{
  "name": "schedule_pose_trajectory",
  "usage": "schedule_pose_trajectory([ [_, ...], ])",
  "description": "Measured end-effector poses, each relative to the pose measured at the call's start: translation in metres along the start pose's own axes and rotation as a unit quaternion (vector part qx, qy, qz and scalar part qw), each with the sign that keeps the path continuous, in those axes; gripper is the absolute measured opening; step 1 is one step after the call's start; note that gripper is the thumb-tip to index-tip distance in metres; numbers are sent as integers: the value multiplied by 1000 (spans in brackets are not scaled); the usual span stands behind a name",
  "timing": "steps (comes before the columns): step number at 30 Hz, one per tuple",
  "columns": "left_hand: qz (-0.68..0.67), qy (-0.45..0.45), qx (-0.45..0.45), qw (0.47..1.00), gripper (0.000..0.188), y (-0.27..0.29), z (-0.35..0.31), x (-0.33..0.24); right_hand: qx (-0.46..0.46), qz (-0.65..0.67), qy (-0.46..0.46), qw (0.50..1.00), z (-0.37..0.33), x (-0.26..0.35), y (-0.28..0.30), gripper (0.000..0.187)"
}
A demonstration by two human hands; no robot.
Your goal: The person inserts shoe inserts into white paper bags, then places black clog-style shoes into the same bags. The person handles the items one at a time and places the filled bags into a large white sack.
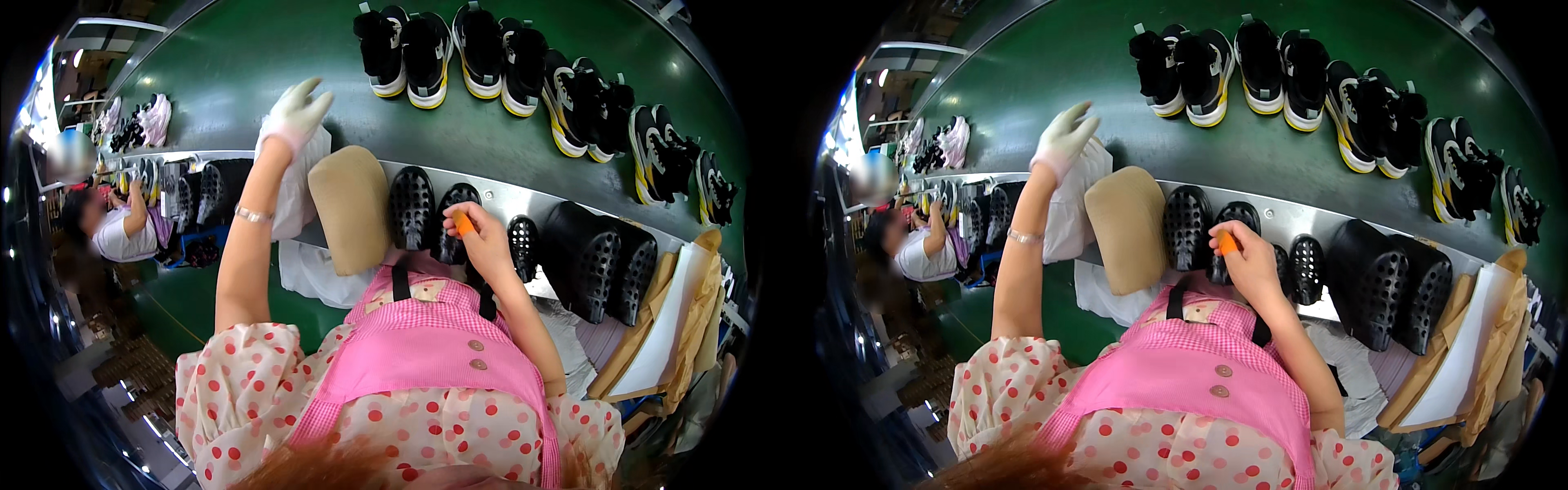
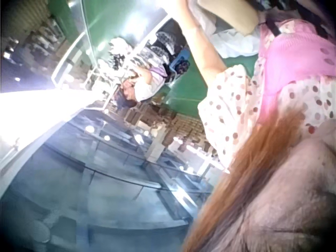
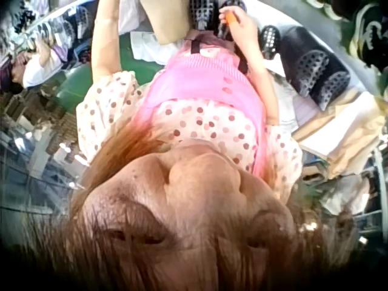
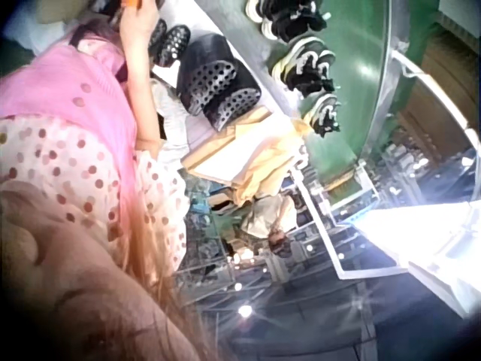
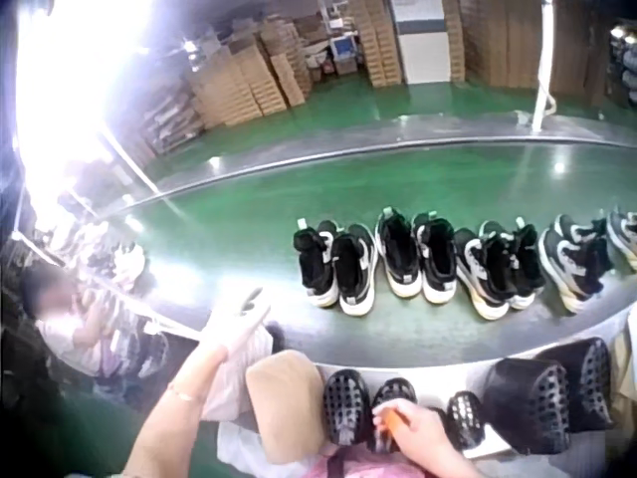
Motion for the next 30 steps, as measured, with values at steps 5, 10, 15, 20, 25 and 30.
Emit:
schedule_pose_trajectory([
  [5, 31, 2, -39, 999, 61, -79, 115, 43, -136, -262, 107, 949, 37, 28, -4, 16],
  [10, -140, 122, 78, 980, 66, -124, 170, 76, -179, -367, 206, 889, 123, 69, -21, 29],
  [15, -181, 188, 201, 944, 47, -100, 195, 77, -158, -459, 174, 857, 208, 80, -31, 42],
  [20, -122, 172, 230, 950, 35, -43, 183, 70, -196, -358, 262, 874, 223, 116, -32, 28],
  [25, -45, 154, 285, 945, 36, -11, 149, 70, -136, -149, 289, 936, 236, 178, -63, 33],
  [30, -76, 130, 272, 950, 32, -4, 134, 60, -22, -153, 234, 960, 262, 180, -82, 28],
])
Point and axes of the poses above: each hand's wrist, its own z-axis towards the middle knuckle, its own y-axis out of the back of the hand, x = y × z, the point moved 1 cm from there along z, towards the middle knuckle, and after that the axes turned 9 degrees about -y, right-handed, at the moved point
